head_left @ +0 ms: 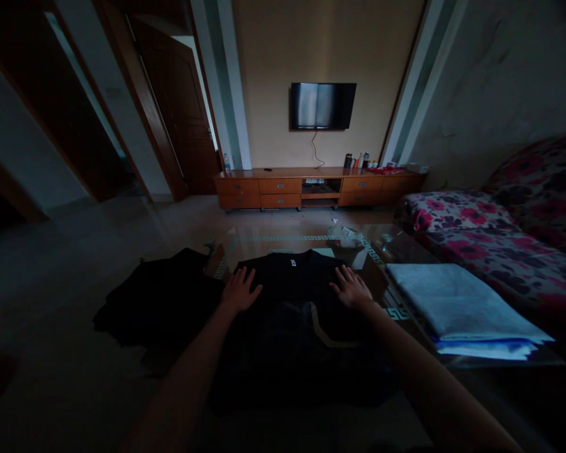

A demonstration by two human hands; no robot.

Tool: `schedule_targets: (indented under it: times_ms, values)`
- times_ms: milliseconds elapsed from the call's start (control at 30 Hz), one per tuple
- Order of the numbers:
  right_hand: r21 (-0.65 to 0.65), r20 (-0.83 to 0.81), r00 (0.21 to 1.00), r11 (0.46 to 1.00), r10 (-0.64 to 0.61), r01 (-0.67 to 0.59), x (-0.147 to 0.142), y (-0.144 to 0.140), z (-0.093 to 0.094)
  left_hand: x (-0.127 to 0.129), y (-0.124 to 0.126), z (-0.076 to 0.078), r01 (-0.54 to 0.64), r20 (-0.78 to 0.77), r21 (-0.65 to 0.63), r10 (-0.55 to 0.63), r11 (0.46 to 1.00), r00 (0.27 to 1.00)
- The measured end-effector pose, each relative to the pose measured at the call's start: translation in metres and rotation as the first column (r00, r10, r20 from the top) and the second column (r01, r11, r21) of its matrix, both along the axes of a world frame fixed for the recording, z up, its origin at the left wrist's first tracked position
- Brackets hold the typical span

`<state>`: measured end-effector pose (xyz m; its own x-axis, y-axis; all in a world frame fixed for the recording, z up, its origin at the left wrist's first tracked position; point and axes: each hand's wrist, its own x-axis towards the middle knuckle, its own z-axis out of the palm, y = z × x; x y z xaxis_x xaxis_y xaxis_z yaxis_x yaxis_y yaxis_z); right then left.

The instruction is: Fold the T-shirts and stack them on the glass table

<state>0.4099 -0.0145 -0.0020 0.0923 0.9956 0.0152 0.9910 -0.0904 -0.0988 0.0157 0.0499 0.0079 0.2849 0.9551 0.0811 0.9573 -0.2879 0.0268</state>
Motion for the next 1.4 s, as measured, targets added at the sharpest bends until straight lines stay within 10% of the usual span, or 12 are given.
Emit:
schedule_targets:
  times_ms: [567,700,900,1167,1400]
  values:
    - [0.102,0.036,0.999,0.994,-0.032,0.028,0.025,0.059,-0.006,0.027,0.053,-0.013,-0.078,0.085,0.079,0.072,0.994,0.994]
    - [0.217,0.056,0.991,0.971,-0.118,0.103,0.014,0.049,0.006,0.032,0.040,-0.001,-0.050,0.103,0.211,0.029,0.976,0.994]
    - [0.054,0.037,0.999,0.999,0.006,-0.008,0.014,0.014,0.020,0.013,0.005,0.010,0.143,0.046,0.091,-0.148,0.985,0.988]
    - [0.039,-0.008,1.000,0.999,0.025,-0.024,0.029,-0.054,-0.017,-0.016,-0.060,-0.006,0.142,0.022,0.031,-0.142,0.989,0.990]
    - [0.011,-0.004,1.000,1.000,0.007,-0.007,0.035,-0.033,-0.019,-0.009,-0.045,-0.006,0.134,0.015,0.000,-0.134,0.991,0.991]
